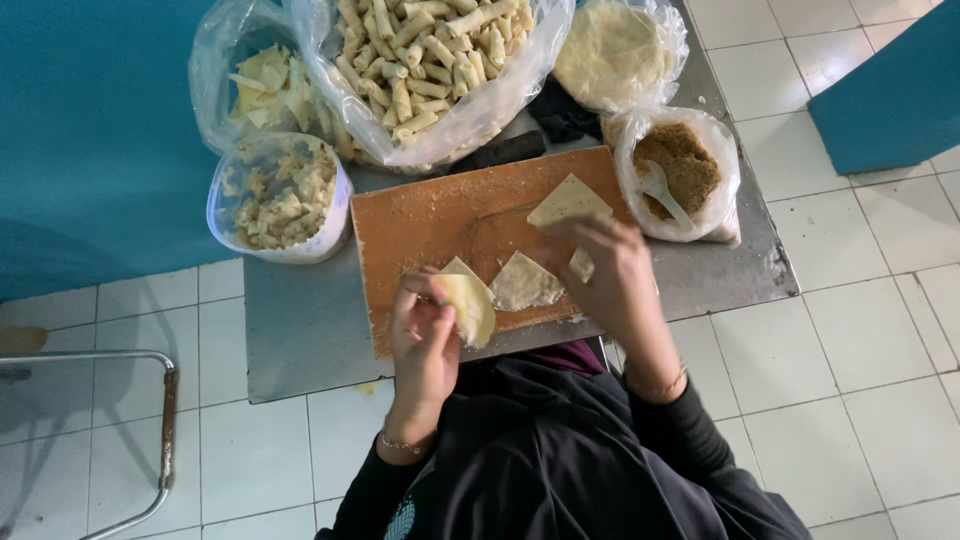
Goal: The person folds thin dough sheets into triangular pastry wrappers on a wooden board, spoons a brown filling onto each wrapper, and folds the dough over the filling to enclose it, working through the wrappers one at a time. Finished folded pastries are set aside on the board as new wrappers are taken from the stack.
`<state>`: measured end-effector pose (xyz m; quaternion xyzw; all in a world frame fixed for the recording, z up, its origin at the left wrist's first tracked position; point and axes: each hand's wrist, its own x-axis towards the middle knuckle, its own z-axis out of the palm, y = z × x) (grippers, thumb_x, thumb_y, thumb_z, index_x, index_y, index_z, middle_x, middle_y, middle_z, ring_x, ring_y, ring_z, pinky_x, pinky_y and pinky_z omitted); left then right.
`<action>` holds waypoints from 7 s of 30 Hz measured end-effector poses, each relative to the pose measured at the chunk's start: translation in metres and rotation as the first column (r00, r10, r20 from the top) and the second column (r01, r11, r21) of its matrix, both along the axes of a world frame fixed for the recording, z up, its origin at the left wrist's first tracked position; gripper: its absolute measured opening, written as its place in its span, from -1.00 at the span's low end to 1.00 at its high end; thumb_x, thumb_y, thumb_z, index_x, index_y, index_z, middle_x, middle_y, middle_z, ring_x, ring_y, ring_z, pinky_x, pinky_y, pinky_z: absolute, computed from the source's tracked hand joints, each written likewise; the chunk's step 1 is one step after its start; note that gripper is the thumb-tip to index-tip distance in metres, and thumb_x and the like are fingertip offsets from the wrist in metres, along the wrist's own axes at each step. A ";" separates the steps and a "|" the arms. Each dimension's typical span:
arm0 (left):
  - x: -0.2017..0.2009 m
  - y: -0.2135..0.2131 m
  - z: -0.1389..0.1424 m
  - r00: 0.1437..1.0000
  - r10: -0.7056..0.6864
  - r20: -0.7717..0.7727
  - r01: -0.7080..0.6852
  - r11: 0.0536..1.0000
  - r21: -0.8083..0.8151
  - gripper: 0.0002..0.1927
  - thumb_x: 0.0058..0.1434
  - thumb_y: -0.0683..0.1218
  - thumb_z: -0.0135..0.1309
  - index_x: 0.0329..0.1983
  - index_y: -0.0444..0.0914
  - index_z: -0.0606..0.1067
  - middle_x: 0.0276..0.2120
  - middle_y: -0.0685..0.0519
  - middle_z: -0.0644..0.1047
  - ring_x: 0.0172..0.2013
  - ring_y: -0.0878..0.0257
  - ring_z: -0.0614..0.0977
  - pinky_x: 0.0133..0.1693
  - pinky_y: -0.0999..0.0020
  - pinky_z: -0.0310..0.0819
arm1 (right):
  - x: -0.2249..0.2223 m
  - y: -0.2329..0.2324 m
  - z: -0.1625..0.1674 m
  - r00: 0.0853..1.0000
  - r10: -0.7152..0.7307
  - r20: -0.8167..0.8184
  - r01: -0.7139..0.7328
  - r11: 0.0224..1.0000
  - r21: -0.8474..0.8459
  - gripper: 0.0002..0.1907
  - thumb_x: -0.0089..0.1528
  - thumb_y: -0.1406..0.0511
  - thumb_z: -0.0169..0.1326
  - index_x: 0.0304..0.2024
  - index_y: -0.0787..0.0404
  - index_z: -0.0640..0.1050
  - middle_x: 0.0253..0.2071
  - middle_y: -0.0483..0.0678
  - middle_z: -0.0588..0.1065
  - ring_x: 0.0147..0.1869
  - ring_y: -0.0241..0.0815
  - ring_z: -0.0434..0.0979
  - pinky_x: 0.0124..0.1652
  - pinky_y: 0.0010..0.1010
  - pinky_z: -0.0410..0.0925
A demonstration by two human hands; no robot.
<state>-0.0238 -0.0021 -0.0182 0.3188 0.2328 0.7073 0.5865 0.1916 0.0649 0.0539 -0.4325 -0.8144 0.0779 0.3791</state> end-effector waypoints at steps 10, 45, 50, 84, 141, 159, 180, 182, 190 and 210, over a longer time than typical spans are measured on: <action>0.015 -0.006 0.001 0.947 0.007 -0.320 0.022 0.996 0.088 -0.65 0.41 -0.35 0.05 0.18 -0.27 0.28 -0.04 0.08 0.38 -0.04 0.40 0.48 -0.03 0.47 0.44 | -0.038 -0.049 -0.015 0.935 0.098 -0.341 -0.153 0.979 -0.138 -0.73 0.09 0.40 0.37 -0.16 0.26 0.63 -0.13 -0.01 0.65 -0.11 -0.15 0.72 -0.13 -0.43 0.54; 0.016 -0.004 -0.004 0.820 0.179 -0.544 -0.130 0.983 0.127 -0.63 0.38 -0.31 0.04 0.21 -0.31 0.27 -0.02 0.01 0.43 -0.01 0.31 0.49 0.07 0.40 0.43 | -0.033 -0.040 -0.084 0.128 -0.231 -0.965 -0.757 0.606 -0.245 -0.90 0.41 0.46 -0.12 -0.02 0.33 0.34 -0.01 0.07 0.46 0.07 -0.16 0.56 0.04 -0.32 0.47; 0.011 -0.005 -0.015 0.839 0.275 -0.470 -0.208 0.959 0.191 -0.64 0.36 -0.31 0.04 0.17 -0.31 0.29 -0.10 0.01 0.45 -0.07 0.32 0.53 -0.01 0.41 0.45 | -0.029 -0.038 -0.094 -0.136 -0.257 -0.957 -0.854 0.519 -0.018 -0.70 0.47 0.38 -0.23 0.22 0.34 0.33 0.10 0.14 0.50 0.12 -0.10 0.58 0.06 -0.29 0.46; -0.104 0.009 0.006 0.860 0.349 -0.372 -0.360 0.932 0.043 -0.74 0.23 -0.34 -0.01 -0.02 -0.31 0.37 -0.15 0.11 0.42 -0.12 0.43 0.44 -0.01 0.53 0.31 | -0.077 0.050 -0.021 0.998 0.054 0.026 -0.054 0.999 0.006 -0.88 0.27 0.40 0.13 -0.12 0.19 0.54 -0.15 0.00 0.57 -0.16 -0.05 0.62 -0.20 -0.30 0.48; -0.061 0.084 0.016 -0.502 0.386 -0.774 0.114 0.917 0.383 -0.57 0.17 -0.16 0.12 0.13 -0.06 0.58 -0.05 0.10 0.56 0.16 0.10 0.43 0.16 -0.27 -0.04 | -0.066 0.055 -0.031 0.910 0.165 0.381 -0.213 0.973 0.087 -0.85 0.21 0.23 0.19 -0.22 0.12 0.61 -0.07 -0.14 0.53 0.11 -0.10 0.46 -0.03 -0.21 0.33; -0.067 0.082 0.013 -0.516 0.363 -0.776 0.102 0.925 0.365 -0.47 0.22 -0.25 0.04 0.23 0.05 0.55 0.12 -0.02 0.50 0.24 0.03 0.38 0.24 -0.23 -0.14 | -0.074 0.055 -0.028 0.900 0.182 0.396 -0.245 0.963 0.116 -0.89 0.20 0.26 0.21 -0.23 0.10 0.61 -0.14 -0.17 0.53 -0.02 -0.13 0.53 -0.08 -0.25 0.37; -0.063 0.086 0.012 -0.371 0.486 -0.791 0.161 0.873 0.461 -0.82 0.36 -0.10 0.09 -0.04 -0.05 0.63 0.10 0.11 0.53 0.15 0.15 0.44 0.23 -0.24 -0.05 | -0.069 0.060 -0.027 0.932 0.192 0.307 -0.217 0.975 0.048 -0.73 0.12 0.26 0.25 -0.11 0.10 0.63 -0.10 -0.12 0.52 0.03 -0.08 0.53 -0.04 -0.20 0.38; -0.061 0.090 0.012 -0.354 0.497 -0.792 0.160 0.867 0.472 -0.80 0.33 -0.08 0.09 -0.03 -0.06 0.64 0.06 0.11 0.54 0.15 0.11 0.44 0.19 -0.26 -0.04 | -0.070 0.060 -0.030 0.923 0.179 0.341 -0.215 0.974 0.071 -0.76 0.12 0.23 0.26 -0.17 0.11 0.61 -0.13 -0.13 0.52 0.01 -0.09 0.53 -0.06 -0.20 0.37; -0.057 0.089 0.014 -0.416 0.494 -0.764 0.134 0.864 0.486 -0.78 0.32 -0.06 0.08 -0.04 -0.02 0.65 0.05 0.05 0.55 0.21 0.05 0.42 0.19 -0.24 -0.08 | -0.070 0.061 -0.035 0.910 0.136 0.391 -0.211 0.965 0.158 -0.86 0.18 0.26 0.21 -0.20 0.08 0.61 -0.15 -0.17 0.49 0.04 -0.13 0.48 -0.07 -0.22 0.32; -0.056 0.088 0.012 -0.367 0.519 -0.772 0.222 0.855 0.470 -0.65 0.08 -0.23 0.15 -0.06 -0.08 0.66 -0.04 0.20 0.56 0.09 0.19 0.48 0.15 -0.28 -0.02 | -0.049 0.027 -0.019 0.894 0.170 0.415 -0.197 0.980 0.022 -0.60 0.14 0.35 0.15 0.02 -0.05 0.67 0.00 -0.16 0.51 0.17 -0.13 0.46 0.01 -0.20 0.28</action>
